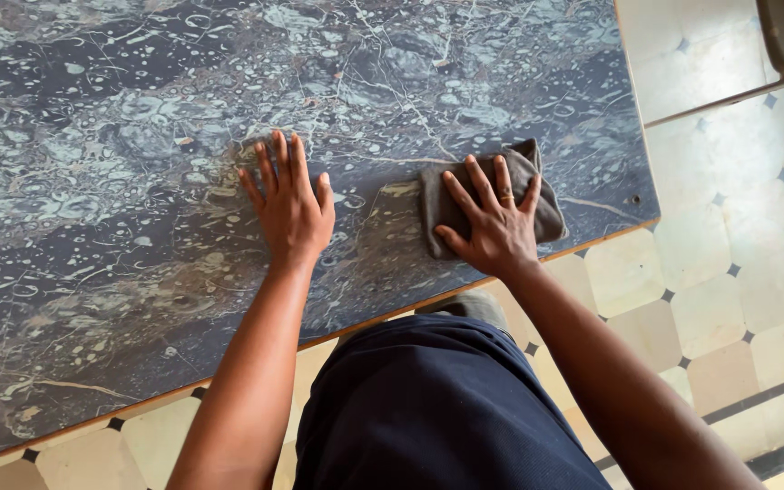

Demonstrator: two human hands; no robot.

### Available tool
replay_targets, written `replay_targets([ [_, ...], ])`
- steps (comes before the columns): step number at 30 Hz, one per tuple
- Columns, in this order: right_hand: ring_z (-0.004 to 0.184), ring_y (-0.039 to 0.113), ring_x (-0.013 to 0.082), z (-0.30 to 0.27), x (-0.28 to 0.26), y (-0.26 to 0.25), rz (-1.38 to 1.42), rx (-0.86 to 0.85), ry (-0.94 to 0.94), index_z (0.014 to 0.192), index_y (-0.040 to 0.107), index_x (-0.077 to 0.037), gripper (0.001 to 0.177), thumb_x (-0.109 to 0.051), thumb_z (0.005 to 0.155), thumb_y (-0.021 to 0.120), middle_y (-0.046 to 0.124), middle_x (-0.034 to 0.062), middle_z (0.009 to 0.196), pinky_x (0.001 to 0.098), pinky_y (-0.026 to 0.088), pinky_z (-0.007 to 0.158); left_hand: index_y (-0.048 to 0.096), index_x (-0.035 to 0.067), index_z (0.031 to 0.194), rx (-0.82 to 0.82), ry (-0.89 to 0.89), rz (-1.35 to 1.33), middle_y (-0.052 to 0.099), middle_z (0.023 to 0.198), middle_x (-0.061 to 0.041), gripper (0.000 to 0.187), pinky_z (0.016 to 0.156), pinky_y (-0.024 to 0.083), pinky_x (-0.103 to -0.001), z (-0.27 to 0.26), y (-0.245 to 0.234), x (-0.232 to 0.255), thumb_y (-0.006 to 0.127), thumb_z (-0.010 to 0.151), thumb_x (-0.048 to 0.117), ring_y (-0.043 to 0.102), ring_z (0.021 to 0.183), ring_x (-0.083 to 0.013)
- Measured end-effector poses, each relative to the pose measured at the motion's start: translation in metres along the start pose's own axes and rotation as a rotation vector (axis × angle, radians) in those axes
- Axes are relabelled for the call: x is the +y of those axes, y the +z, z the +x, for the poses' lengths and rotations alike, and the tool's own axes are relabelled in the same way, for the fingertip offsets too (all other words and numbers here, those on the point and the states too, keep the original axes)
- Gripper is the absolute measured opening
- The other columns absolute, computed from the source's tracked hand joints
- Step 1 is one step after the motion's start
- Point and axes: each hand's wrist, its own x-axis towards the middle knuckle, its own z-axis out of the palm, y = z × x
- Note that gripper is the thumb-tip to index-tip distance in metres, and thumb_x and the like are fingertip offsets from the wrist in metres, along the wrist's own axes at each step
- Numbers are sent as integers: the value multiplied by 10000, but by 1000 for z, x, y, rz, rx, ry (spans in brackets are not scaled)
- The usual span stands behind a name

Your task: The person wipes the surface of a marble-topped table with a cloth, then moves to clean the wooden legs and frame of the table. The task involves systematic wiping of the tabletop followed by the wooden structure.

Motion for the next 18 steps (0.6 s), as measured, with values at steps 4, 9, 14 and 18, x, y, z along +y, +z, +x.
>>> replay_targets([
  [4, 1575, 147, 408, 26, 6, -5, 28, 10, -28, 1605, 384, -338, 786, -699, 923, 535, 235, 72, 1713, 830, 32, 1129, 286, 67, 1643, 0, -60, 2, 266, 1707, -153, 660, 1266, 56, -613, 12, 1, 5, 456, 1090, 385, 173, 1585, -379],
  [9, 1565, 144, 415, 55, 13, -6, 20, 7, -57, 1601, 386, -345, 782, -712, 926, 533, 229, 66, 1715, 832, 38, 1120, 285, 69, 1648, 4, -76, 30, 271, 1710, -149, 658, 1281, 60, -588, 12, 0, 6, 439, 1095, 391, 188, 1591, -370],
  [14, 1574, 124, 413, 86, 19, -5, 15, 4, -93, 1609, 377, -328, 809, -723, 919, 523, 220, 71, 1710, 839, 30, 1115, 290, 80, 1644, 15, -77, 41, 273, 1711, -146, 645, 1284, 65, -580, 13, 3, 4, 392, 1106, 422, 184, 1590, -360],
  [18, 1573, 107, 416, 114, 22, -7, 8, 5, -115, 1611, 380, -324, 794, -728, 939, 506, 212, 77, 1713, 846, 29, 1112, 286, 94, 1649, 2, -90, 67, 270, 1715, -135, 655, 1288, 66, -572, 13, 5, 3, 363, 1099, 443, 181, 1593, -351],
])
